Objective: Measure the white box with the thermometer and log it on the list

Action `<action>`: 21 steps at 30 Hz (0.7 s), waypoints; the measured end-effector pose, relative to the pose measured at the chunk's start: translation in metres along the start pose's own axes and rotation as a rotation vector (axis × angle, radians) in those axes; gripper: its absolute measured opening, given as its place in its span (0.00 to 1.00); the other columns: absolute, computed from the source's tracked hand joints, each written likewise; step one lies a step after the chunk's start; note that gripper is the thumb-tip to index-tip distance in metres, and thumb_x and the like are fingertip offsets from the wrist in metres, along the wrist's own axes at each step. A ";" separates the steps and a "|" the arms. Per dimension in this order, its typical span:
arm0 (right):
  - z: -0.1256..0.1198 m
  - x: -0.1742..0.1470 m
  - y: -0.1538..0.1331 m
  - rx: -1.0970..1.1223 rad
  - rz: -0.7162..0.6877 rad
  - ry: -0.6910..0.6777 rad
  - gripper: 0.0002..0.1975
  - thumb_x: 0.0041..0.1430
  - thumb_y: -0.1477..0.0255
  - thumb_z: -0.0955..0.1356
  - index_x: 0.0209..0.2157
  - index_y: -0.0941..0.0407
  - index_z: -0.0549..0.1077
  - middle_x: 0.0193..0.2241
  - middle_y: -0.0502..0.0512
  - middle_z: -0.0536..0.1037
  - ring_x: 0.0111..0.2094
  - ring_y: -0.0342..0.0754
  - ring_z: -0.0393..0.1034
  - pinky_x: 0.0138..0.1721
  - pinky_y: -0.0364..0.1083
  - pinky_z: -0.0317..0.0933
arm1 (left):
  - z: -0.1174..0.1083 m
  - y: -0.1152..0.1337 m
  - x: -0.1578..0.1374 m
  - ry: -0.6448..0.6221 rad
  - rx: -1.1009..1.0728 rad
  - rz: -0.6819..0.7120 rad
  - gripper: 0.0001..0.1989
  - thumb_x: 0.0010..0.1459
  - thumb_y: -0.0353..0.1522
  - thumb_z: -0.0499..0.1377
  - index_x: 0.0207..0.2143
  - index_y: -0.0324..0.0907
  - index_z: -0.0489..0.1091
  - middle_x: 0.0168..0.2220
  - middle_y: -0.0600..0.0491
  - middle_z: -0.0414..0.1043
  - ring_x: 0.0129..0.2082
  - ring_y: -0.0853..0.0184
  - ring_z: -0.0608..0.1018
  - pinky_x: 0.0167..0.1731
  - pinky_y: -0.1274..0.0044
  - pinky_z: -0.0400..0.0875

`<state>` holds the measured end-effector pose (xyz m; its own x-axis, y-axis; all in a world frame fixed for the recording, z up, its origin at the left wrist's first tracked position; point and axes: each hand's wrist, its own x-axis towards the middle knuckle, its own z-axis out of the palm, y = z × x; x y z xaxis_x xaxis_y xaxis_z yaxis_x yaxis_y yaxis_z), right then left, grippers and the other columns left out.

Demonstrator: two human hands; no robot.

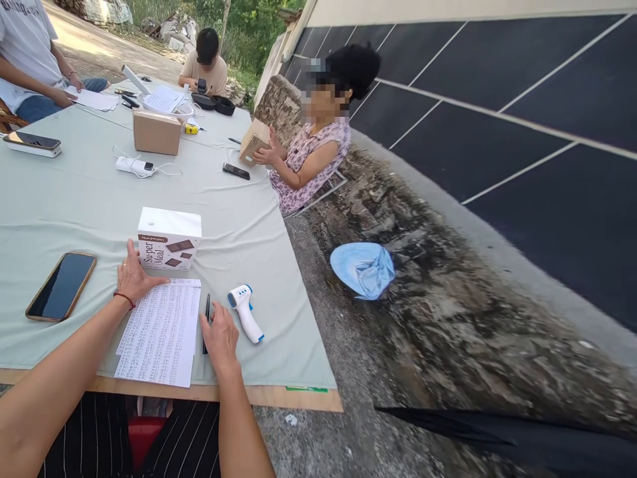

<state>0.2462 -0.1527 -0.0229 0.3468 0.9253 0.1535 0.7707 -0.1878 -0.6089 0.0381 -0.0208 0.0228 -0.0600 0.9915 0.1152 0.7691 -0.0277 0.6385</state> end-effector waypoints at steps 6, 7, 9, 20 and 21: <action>-0.002 0.009 0.010 0.223 0.063 0.063 0.24 0.54 0.65 0.61 0.49 0.59 0.75 0.26 0.52 0.74 0.29 0.48 0.67 0.35 0.47 0.62 | 0.001 -0.002 -0.002 -0.047 0.100 0.046 0.78 0.29 0.46 0.75 0.69 0.40 0.23 0.60 0.37 0.62 0.60 0.43 0.65 0.60 0.57 0.54; -0.002 0.010 0.013 0.320 0.089 0.083 0.24 0.55 0.63 0.61 0.48 0.59 0.76 0.26 0.52 0.73 0.28 0.48 0.66 0.34 0.47 0.62 | 0.002 -0.002 -0.002 -0.054 0.110 0.048 0.78 0.29 0.46 0.75 0.69 0.40 0.23 0.59 0.37 0.62 0.60 0.44 0.65 0.60 0.57 0.54; 0.000 0.009 0.018 0.533 0.174 0.133 0.24 0.55 0.61 0.61 0.46 0.59 0.76 0.25 0.51 0.72 0.27 0.46 0.64 0.31 0.46 0.61 | 0.003 -0.002 -0.002 -0.059 0.123 0.053 0.78 0.29 0.46 0.75 0.69 0.40 0.23 0.59 0.37 0.62 0.61 0.44 0.64 0.60 0.57 0.54; 0.000 0.004 0.005 1.002 0.073 0.242 0.13 0.54 0.60 0.69 0.36 0.53 0.67 0.25 0.45 0.66 0.27 0.42 0.64 0.33 0.45 0.63 | 0.004 0.002 -0.004 -0.011 0.119 0.047 0.72 0.38 0.44 0.73 0.69 0.40 0.22 0.56 0.40 0.66 0.59 0.49 0.67 0.61 0.59 0.53; -0.001 0.005 0.002 1.017 0.063 0.220 0.13 0.57 0.58 0.68 0.34 0.53 0.67 0.24 0.45 0.65 0.26 0.42 0.64 0.33 0.45 0.63 | 0.004 0.002 -0.004 -0.010 0.121 0.050 0.72 0.38 0.44 0.73 0.69 0.40 0.22 0.56 0.40 0.66 0.58 0.49 0.67 0.61 0.59 0.53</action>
<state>0.2498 -0.1491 -0.0226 0.5395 0.8235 0.1753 -0.0306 0.2272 -0.9734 0.0428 -0.0239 0.0204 -0.0143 0.9905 0.1368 0.8421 -0.0618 0.5357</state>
